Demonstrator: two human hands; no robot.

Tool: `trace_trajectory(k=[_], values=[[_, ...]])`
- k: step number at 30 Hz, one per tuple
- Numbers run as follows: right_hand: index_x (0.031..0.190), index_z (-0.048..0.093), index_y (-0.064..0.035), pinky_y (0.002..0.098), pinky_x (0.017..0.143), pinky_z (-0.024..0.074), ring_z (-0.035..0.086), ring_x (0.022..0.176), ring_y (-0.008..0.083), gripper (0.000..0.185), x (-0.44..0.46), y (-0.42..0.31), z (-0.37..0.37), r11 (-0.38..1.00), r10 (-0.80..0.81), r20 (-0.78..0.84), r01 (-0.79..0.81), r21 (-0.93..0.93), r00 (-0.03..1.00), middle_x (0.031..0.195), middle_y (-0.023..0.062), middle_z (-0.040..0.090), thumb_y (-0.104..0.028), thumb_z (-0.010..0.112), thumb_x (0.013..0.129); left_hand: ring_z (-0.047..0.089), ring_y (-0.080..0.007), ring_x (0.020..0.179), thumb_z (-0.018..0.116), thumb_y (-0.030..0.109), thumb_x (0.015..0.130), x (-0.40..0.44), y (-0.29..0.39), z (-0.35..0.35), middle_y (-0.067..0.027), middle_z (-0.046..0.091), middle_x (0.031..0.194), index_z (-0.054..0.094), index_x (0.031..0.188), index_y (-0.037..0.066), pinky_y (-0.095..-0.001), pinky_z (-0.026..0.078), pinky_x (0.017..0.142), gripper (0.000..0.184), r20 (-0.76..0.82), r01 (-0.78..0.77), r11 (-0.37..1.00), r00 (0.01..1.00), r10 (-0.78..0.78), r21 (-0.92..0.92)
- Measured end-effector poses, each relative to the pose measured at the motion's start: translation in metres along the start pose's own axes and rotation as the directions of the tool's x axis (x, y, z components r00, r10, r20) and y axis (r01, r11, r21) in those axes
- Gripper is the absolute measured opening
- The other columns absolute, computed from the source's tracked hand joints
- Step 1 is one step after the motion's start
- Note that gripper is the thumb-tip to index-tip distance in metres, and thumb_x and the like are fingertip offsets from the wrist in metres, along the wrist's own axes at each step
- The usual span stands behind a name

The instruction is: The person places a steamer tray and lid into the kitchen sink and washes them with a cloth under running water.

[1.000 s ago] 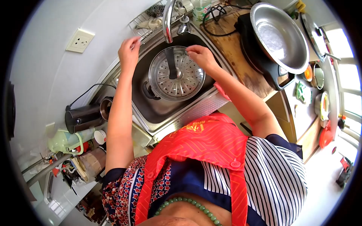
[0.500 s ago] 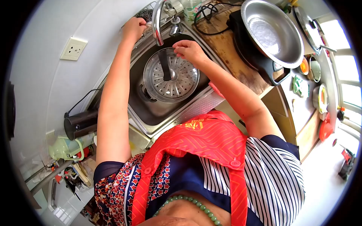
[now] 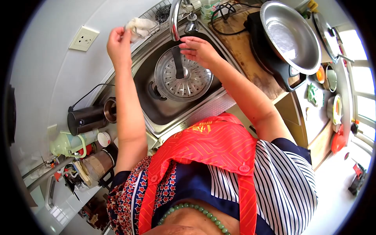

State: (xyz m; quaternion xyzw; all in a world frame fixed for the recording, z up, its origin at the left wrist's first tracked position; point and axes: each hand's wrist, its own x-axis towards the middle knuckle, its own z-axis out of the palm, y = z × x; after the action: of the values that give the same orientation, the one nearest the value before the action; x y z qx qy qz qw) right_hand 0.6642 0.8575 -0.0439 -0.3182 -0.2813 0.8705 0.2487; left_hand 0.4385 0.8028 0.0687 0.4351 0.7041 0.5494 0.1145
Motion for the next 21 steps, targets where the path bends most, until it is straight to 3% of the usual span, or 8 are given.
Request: trace_trajectory(k=[4,6,8,12,15,16,18,21], values=[[0.126,0.049,-0.0126,0.0381,0.084,0.0467,0.056,0.097,0.0208,0.042,-0.014,0.007,0.025,0.966,-0.037,0.145,-0.002,0.260,0.989,0.118,0.0073,0.053,-0.034,0.055,0.090,0.059,-0.0134,0.069,0.062,0.010,0.081,-0.082,-0.013,0.024,-0.0073,0.063,0.079,0.060,0.086,0.002,-0.0264,0.046,0.063,0.010,0.134,0.195,0.935,0.978,-0.162,-0.296],[0.124,0.050,-0.0115,0.0375,0.082,0.0485,0.057,0.095,0.0201,0.038,-0.011,0.024,0.021,0.950,-0.035,0.194,-0.028,0.312,0.980,0.111,0.0066,0.056,-0.029,0.054,0.091,0.061,-0.0190,0.073,0.062,0.006,0.079,-0.115,-0.023,0.042,-0.0120,0.063,0.085,0.061,0.088,0.002,-0.0294,0.048,0.064,0.010,0.379,0.091,0.996,0.921,-0.091,0.020],[0.116,0.054,-0.0067,0.0335,0.067,0.0532,0.060,0.083,0.0201,0.025,-0.003,0.044,0.007,0.998,0.024,0.035,-0.026,0.059,0.999,0.093,0.0078,0.059,-0.012,0.049,0.093,0.062,-0.0229,0.077,0.061,0.001,0.076,-0.138,-0.052,0.060,-0.0148,0.062,0.088,0.062,0.091,0.003,-0.0319,0.050,0.067,0.015,0.464,-0.198,0.979,0.872,0.156,0.042],[0.103,0.055,-0.0022,0.0390,0.061,0.0541,0.062,0.079,0.0259,0.015,0.024,0.056,-0.027,0.969,0.067,-0.366,0.027,0.247,0.928,0.088,0.0108,0.058,-0.009,0.046,0.092,0.060,-0.0237,0.090,0.060,0.000,0.076,-0.156,-0.071,0.060,-0.0110,0.061,0.101,0.063,0.099,0.004,-0.0319,0.050,0.073,0.023,0.206,0.035,0.999,0.978,-0.027,-0.036],[0.099,0.052,-0.0015,0.0366,0.048,0.0451,0.058,0.066,0.0257,0.022,0.095,0.047,-0.099,0.903,0.049,-0.320,0.096,0.420,0.946,0.081,0.0111,0.055,-0.023,0.050,0.092,0.057,-0.0210,0.100,0.056,0.002,0.083,-0.167,-0.120,0.060,-0.0118,0.059,0.110,0.057,0.111,0.003,-0.0318,0.046,0.084,0.028,0.176,0.379,0.925,0.913,-0.368,-0.031],[0.100,0.052,-0.0006,0.0361,0.048,0.0451,0.056,0.063,0.0251,0.027,0.075,0.015,-0.069,0.967,0.092,-0.476,0.037,0.253,0.875,0.084,0.0116,0.057,-0.027,0.051,0.092,0.056,-0.0198,0.101,0.054,0.003,0.086,-0.171,-0.131,0.063,-0.0119,0.059,0.111,0.055,0.113,0.001,-0.0313,0.045,0.086,0.027,0.190,0.449,0.886,0.885,-0.425,-0.111],[0.103,0.051,-0.0011,0.0437,0.057,0.0524,0.060,0.068,0.0266,0.033,0.099,0.002,-0.075,0.973,0.084,-0.486,0.034,0.229,0.870,0.092,0.0122,0.059,-0.032,0.053,0.091,0.056,-0.0183,0.100,0.051,0.005,0.089,-0.174,-0.141,0.068,-0.0108,0.058,0.113,0.054,0.114,-0.002,-0.0295,0.043,0.088,0.027,0.261,0.570,0.792,0.816,-0.516,-0.217],[0.099,0.053,-0.0047,0.0412,0.059,0.0542,0.064,0.067,0.0246,0.028,0.125,-0.003,-0.073,0.983,0.164,-0.446,-0.109,0.148,0.880,0.081,0.0092,0.062,-0.031,0.052,0.092,0.055,-0.0163,0.099,0.047,0.008,0.092,-0.162,-0.148,0.080,-0.0095,0.058,0.112,0.053,0.116,-0.003,-0.0270,0.041,0.089,0.027,0.313,0.613,0.727,0.788,-0.530,-0.310]])
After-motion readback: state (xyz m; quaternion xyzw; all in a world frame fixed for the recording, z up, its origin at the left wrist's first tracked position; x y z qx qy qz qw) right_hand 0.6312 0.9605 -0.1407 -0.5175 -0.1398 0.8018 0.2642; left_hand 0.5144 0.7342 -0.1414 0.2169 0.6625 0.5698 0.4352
